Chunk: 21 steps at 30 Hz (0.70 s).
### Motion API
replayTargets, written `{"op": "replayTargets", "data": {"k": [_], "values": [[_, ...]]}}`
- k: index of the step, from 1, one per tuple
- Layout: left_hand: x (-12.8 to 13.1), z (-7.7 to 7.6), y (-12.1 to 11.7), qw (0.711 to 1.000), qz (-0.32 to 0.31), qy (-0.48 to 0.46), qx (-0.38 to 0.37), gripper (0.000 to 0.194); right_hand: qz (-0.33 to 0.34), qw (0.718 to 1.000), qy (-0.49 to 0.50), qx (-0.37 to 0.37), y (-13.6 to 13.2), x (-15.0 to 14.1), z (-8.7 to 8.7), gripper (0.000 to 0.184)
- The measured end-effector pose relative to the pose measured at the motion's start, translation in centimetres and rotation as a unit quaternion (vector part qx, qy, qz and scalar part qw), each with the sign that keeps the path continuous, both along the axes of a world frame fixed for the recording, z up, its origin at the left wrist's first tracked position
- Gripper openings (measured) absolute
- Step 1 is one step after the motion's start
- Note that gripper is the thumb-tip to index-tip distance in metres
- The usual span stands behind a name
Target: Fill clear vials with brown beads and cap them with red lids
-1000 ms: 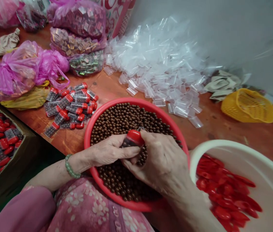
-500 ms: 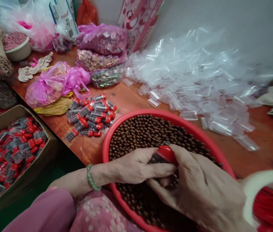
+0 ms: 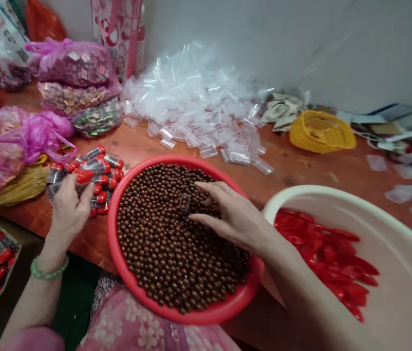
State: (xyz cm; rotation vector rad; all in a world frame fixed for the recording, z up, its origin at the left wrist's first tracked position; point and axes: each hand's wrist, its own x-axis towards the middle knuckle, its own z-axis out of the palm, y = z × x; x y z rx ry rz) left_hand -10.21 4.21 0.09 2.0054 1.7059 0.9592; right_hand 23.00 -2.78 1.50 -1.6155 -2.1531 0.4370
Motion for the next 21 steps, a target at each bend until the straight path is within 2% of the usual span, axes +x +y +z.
{"op": "replayTargets", "data": {"k": [1,4,6,9,12,15,18,21], "values": [[-0.8,-0.9,1.4,0.998,0.019,0.052,0.039,0.026,0.0,0.999,0.019,-0.028,0.7,0.5,-0.6,0.055],[-2.0,-3.1,4.5,0.987,0.004,0.129,0.096,0.025,0.041,0.996,0.048,-0.061,2.1,0.3,-1.7,0.046],[-2.2,-4.1,5.6,0.984,0.002,0.137,0.112,0.028,0.052,0.996,0.059,-0.049,2.4,-0.3,-1.9,0.037],[-2.0,-4.5,5.8,0.986,0.007,0.115,0.119,0.035,0.01,0.994,0.095,-0.049,2.0,-0.7,-1.4,0.039],[-1.2,-3.7,4.7,0.989,0.013,0.072,0.125,0.034,-0.046,0.983,0.168,-0.054,1.1,-0.4,-0.4,0.042],[0.7,-1.6,2.6,0.991,-0.005,0.021,0.135,0.029,-0.041,0.98,0.191,-0.039,0.5,-0.2,0.3,0.038],[3.4,0.9,0.1,0.988,-0.081,-0.02,0.127,0.027,-0.02,0.98,0.194,-0.04,0.3,-0.4,0.4,0.039],[6.1,2.3,-1.6,0.976,-0.198,-0.071,0.062,0.026,-0.008,0.978,0.205,-0.046,0.1,-0.7,0.4,0.04]]}}
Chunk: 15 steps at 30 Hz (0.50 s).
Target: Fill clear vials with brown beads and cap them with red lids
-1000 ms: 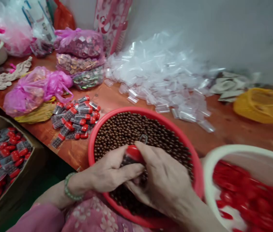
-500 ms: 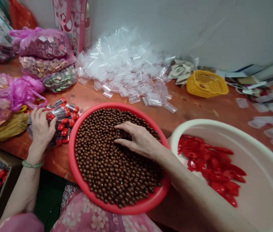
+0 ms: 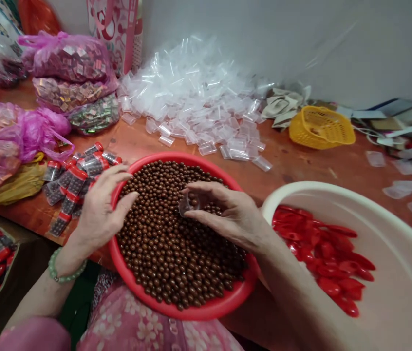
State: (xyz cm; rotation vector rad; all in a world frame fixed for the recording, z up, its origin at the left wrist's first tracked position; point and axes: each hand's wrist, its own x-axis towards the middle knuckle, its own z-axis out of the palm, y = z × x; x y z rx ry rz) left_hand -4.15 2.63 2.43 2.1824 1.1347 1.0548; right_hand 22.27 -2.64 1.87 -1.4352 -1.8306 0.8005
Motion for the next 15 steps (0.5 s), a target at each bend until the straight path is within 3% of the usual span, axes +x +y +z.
{"op": "replayTargets", "data": {"k": [2,5,10,12,15], "values": [[1.4,0.2,-0.5,0.994,-0.075,-0.022,-0.075,0.031,0.014,1.0,0.013,-0.01,-0.1,-0.2,0.0,0.041],[2.9,-0.1,-0.8,0.961,-0.163,-0.046,-0.218,0.041,0.016,0.998,0.061,-0.02,-0.4,-0.2,0.0,0.046],[4.9,-0.4,-1.2,0.843,-0.286,-0.156,-0.428,0.045,0.057,0.992,0.099,-0.046,-0.9,-0.2,0.8,0.042],[5.4,-0.6,-1.4,0.809,-0.306,-0.187,-0.465,0.04,0.076,0.989,0.116,-0.059,-1.0,-0.3,1.3,0.04],[5.9,-0.9,-1.5,0.801,-0.31,-0.207,-0.468,0.037,0.098,0.986,0.118,-0.069,-1.1,-0.5,2.0,0.038]]}}
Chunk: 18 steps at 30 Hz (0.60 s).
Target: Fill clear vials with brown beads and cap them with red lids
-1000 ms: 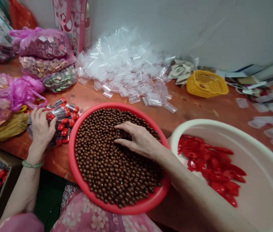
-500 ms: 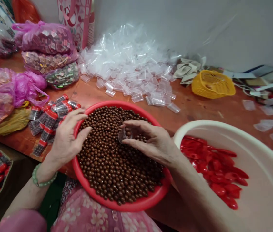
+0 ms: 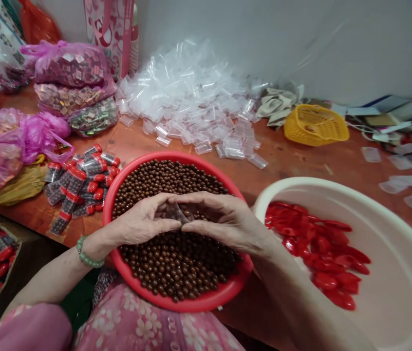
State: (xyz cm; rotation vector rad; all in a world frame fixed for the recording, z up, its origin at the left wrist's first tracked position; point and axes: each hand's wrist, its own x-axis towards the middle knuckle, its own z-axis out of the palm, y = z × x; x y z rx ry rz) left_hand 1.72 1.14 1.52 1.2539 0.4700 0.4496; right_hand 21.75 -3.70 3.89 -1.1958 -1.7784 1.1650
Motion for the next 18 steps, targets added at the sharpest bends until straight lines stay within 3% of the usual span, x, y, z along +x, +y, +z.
{"op": "replayTargets", "data": {"k": [8,18], "values": [[0.1,-0.13,0.07,0.999,0.01,-0.026,-0.034,0.045,-0.067,0.992,0.004,0.103,0.21,-0.44,-0.43,0.022],[-0.28,-0.49,0.33,0.999,0.025,0.019,0.033,0.04,-0.029,0.999,-0.011,-0.023,0.18,-0.85,-0.51,0.031]]}}
